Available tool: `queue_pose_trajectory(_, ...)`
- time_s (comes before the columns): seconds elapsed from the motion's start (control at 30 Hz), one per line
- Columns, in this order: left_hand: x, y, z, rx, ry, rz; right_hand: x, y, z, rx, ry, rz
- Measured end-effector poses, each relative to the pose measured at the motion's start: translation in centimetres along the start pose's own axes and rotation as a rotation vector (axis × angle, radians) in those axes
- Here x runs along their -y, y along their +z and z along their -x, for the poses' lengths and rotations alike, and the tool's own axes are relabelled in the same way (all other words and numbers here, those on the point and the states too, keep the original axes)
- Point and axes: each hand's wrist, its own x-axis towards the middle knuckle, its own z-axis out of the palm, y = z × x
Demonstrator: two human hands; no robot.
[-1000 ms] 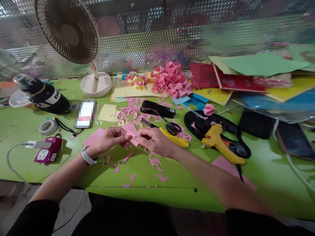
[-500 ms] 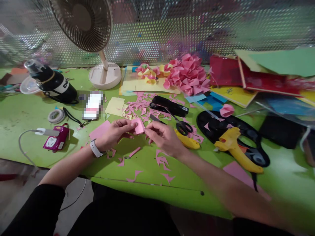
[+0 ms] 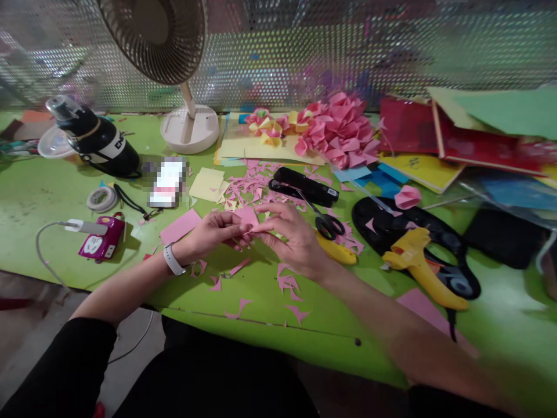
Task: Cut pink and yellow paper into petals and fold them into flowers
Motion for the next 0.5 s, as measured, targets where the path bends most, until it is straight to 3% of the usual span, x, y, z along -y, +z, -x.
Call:
queue_pose_trajectory(0.1, 0.28, 0.15, 0.05, -0.021, 0.077, -0.042, 0.45, 0.5, 0.11, -0.041, 0.189, -0.095)
queue_pose_trajectory(0.23, 0.66, 0.17, -0.03, -0.037, 0.139, -0.125, 0.97, 0.76, 0.1, -0.004, 0.407, -0.246)
queue_pose_trajectory(0.5, 0.49, 0.13, 0.05, 0.013, 0.129, -0.134, 1.03, 0.39, -0.34, 0.031, 0.583, -0.361)
